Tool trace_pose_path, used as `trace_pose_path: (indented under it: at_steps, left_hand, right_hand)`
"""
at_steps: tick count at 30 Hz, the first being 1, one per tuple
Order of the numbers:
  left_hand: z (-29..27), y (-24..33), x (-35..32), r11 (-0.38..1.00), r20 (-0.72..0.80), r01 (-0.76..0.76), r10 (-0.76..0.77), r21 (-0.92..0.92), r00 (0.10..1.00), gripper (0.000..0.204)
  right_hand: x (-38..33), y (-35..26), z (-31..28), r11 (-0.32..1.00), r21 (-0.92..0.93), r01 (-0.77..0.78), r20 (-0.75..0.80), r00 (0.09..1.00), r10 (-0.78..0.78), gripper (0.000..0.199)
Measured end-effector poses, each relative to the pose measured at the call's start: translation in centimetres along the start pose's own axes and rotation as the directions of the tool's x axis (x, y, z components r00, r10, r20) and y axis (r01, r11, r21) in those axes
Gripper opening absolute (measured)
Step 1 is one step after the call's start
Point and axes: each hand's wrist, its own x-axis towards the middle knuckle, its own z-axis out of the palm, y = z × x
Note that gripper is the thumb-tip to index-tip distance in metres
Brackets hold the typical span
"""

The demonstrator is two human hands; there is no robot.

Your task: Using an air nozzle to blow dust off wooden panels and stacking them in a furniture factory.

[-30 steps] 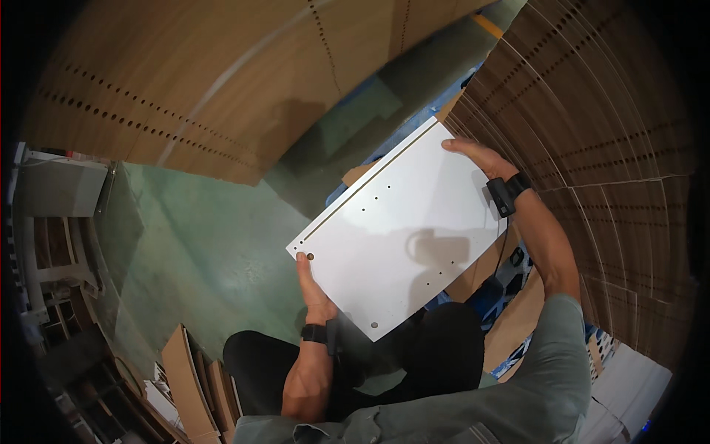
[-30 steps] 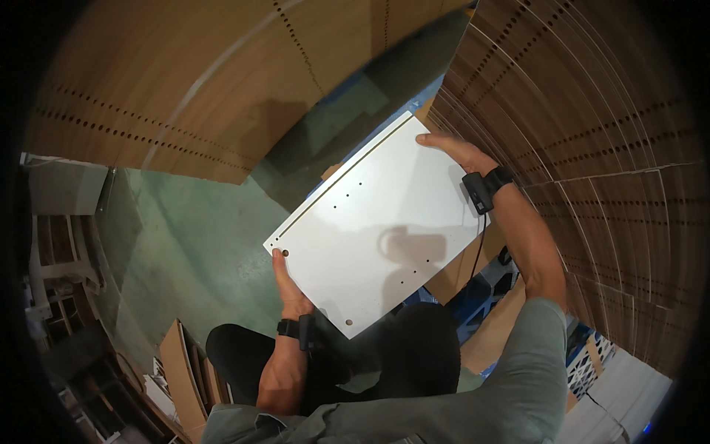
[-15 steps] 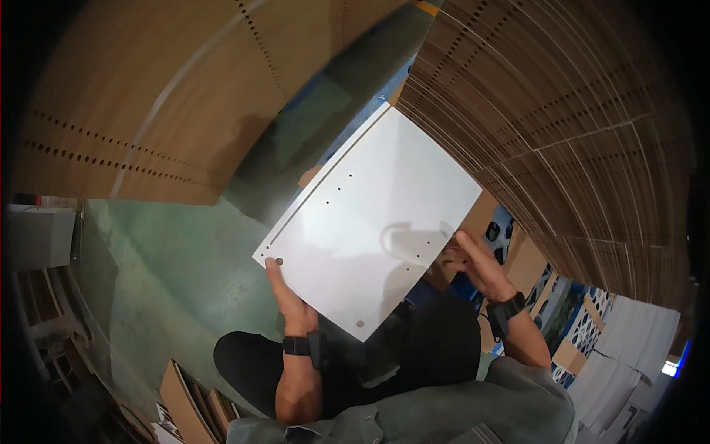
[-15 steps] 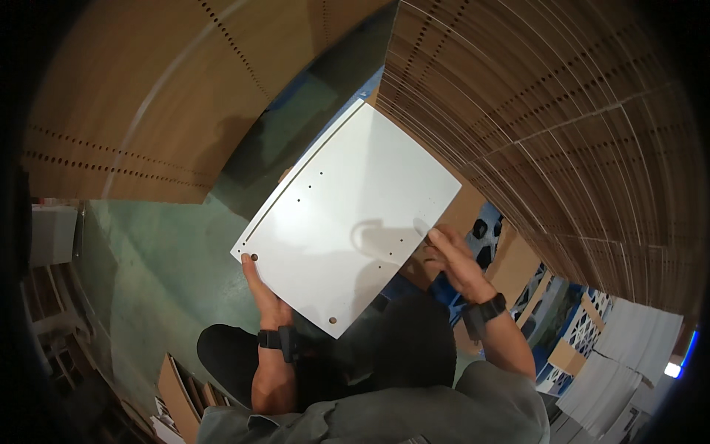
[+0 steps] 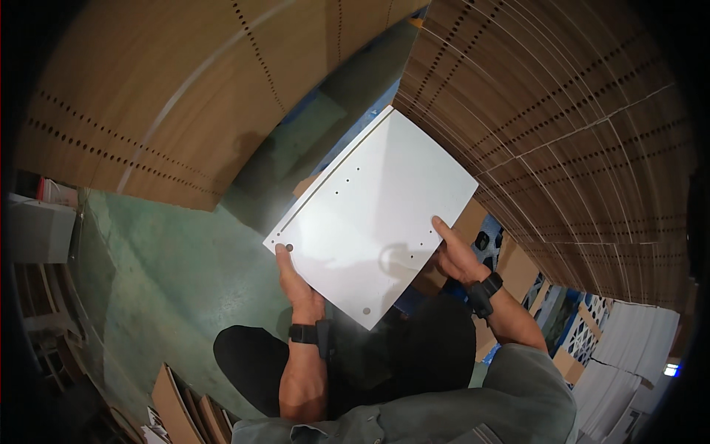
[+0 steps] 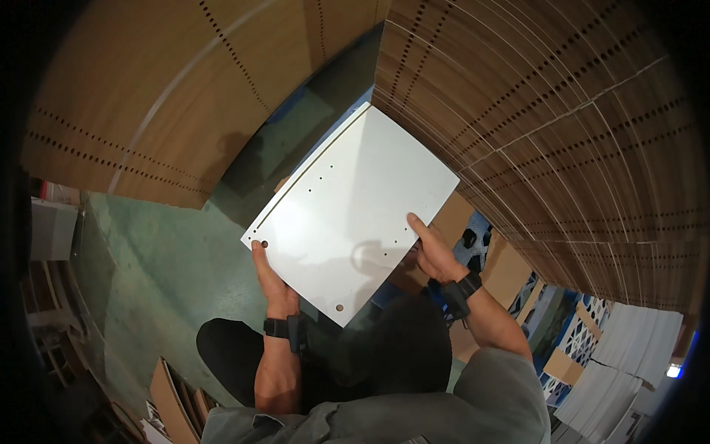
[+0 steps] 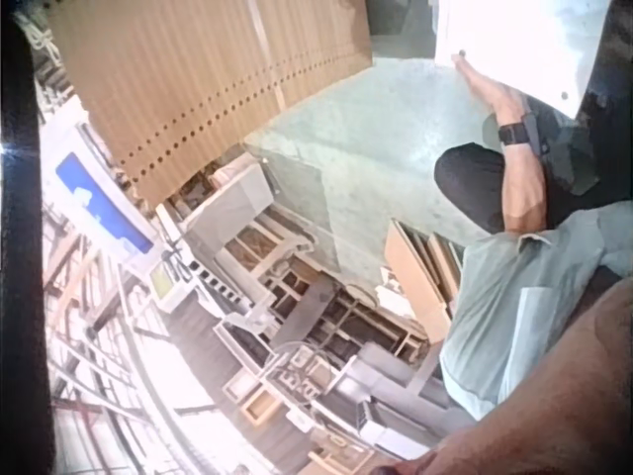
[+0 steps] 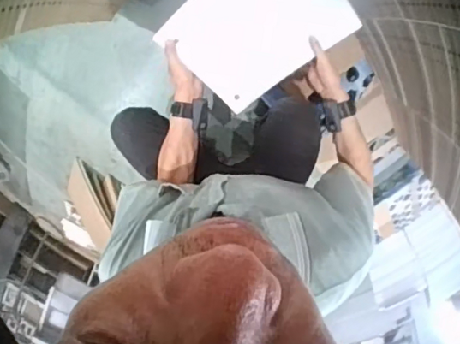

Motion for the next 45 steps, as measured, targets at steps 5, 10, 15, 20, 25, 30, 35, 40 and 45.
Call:
trace_pose_path:
  at_steps: [5, 10, 15, 20, 25, 30, 35, 40, 45]
  left_hand:
    - [0.0, -0.9, 1.3, 0.999, 0.014, -0.044, 0.044, -0.004, 0.999, 0.061]
    - [1.2, -1.1, 1.3, 0.999, -0.007, -0.009, 0.009, 0.035, 1.000, 0.063]
    - [1.2, -1.3, 1.6, 0.999, 0.001, -0.020, 0.020, 0.035, 1.000, 0.064]
    - [1.6, -1.4, 1.8, 0.999, 0.021, -0.020, 0.019, 0.026, 1.000, 0.066]
    - [1.9, -1.7, 1.8, 0.999, 0.006, -0.020, 0.020, 0.039, 1.000, 0.065]
    - [2.1, -1.4, 1.0, 0.998, -0.024, -0.044, 0.045, 0.039, 0.999, 0.065]
    - [-0.4, 1.1, 3.2, 0.913, 0.046, -0.258, 0.257, 0.317, 0.965, 0.057]
    - [0.8, 7.4, 4.1, 0.783, -0.044, -0.341, 0.423, 0.520, 0.905, 0.071]
    - [4.5, 10.7, 6.7, 0.227, 0.369, -0.462, 0.354, 0.857, 0.859, 0.082]
  right_hand:
    - [-0.1, -0.8, 0.4, 0.995, 0.059, 0.076, -0.026, 0.997, -0.075, 0.064]
    - [0.2, -1.7, -0.3, 0.999, 0.002, 0.041, -0.042, 0.998, -0.040, 0.065]
    - [0.8, -1.5, -1.0, 0.999, -0.029, 0.029, -0.035, 0.999, -0.030, 0.070]
    - [1.2, -1.6, -1.5, 0.999, -0.037, 0.015, -0.054, 0.998, -0.017, 0.069]
    - [1.6, -1.7, -2.3, 1.000, -0.024, 0.015, -0.051, 0.999, -0.016, 0.067]
    - [1.9, -2.4, -2.5, 0.999, -0.044, -0.003, -0.027, 1.000, 0.002, 0.065]
    - [1.2, -2.6, -1.5, 1.000, -0.013, -0.003, -0.056, 0.998, 0.002, 0.064]
    - [1.1, -2.1, -1.2, 0.997, 0.073, 0.037, -0.103, 0.994, -0.029, 0.065]
    - [1.8, -2.0, -3.5, 0.993, 0.113, 0.012, -0.131, 0.991, 0.003, 0.061]
